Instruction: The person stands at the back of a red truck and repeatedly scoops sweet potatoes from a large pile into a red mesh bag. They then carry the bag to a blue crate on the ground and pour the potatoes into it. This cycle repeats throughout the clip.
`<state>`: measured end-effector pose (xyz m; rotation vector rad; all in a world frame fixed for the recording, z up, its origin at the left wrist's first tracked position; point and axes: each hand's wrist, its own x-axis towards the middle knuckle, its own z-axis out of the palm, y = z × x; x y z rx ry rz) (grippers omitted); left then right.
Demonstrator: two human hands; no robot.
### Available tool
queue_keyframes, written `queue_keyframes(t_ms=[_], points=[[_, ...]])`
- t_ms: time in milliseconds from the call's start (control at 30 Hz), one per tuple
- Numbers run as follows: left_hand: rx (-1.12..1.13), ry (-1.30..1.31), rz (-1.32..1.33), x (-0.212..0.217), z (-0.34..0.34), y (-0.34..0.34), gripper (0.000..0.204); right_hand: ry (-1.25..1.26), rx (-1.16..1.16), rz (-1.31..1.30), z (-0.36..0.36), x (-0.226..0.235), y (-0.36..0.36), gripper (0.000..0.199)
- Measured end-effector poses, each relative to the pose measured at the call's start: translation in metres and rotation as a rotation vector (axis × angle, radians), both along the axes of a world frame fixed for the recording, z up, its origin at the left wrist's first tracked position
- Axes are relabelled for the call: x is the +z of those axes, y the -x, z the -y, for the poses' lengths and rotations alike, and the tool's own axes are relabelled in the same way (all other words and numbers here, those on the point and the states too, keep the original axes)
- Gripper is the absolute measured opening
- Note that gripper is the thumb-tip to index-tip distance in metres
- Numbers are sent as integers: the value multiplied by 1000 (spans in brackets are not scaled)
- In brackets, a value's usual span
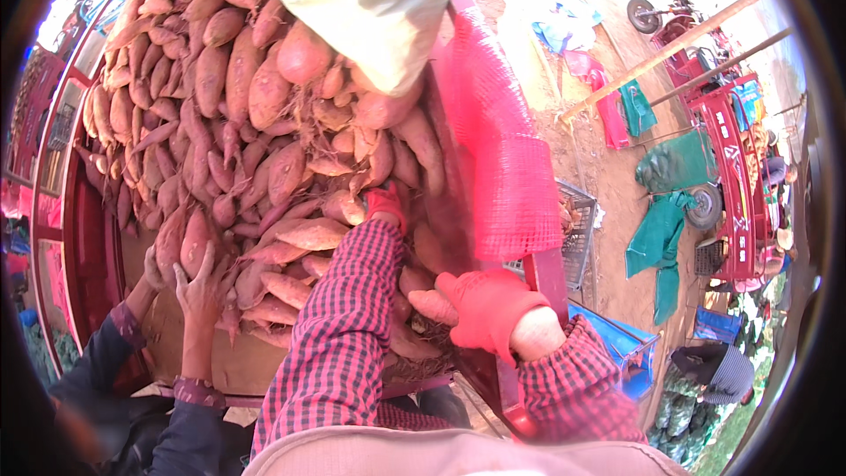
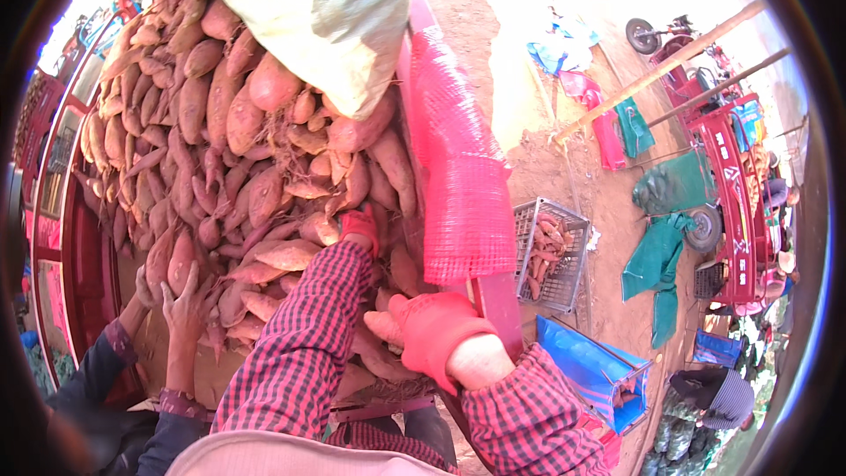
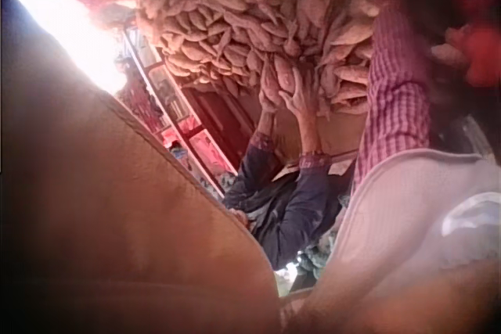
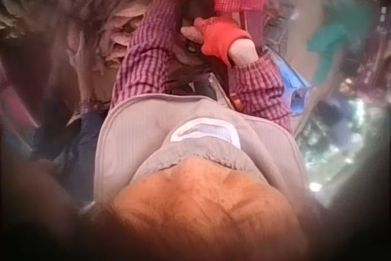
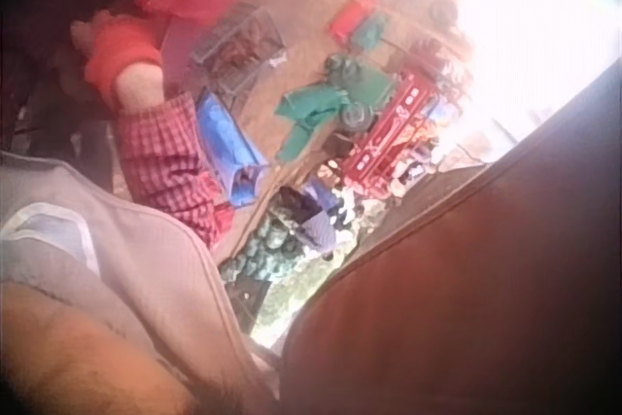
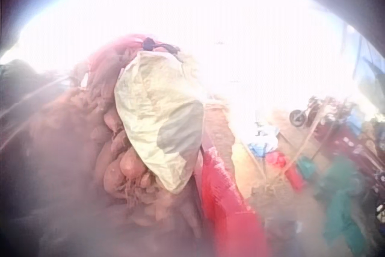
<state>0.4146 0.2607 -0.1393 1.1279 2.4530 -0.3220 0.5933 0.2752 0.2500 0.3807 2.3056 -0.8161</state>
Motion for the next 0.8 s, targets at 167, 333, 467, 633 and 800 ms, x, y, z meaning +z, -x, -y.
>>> queue_keyframes(t_ms=[167,333,467,633,800], points=[[211,-175,124,15,-4,5,52,-34,20,-121,1,-6,-6,31],[253,-423,319,90,31,5,60,-16,54,-115,0,-2,-6,34],[737,-1009,1369,140,90,4,65,-73,177,-87,-1,7,-2,36],[794,-1443,2422,196,142,-15,59,-9,134,-69,-2,9,1,57],[879,-1799,2017,245,163,-45,68,53,25,-332,-1,10,5,67]])
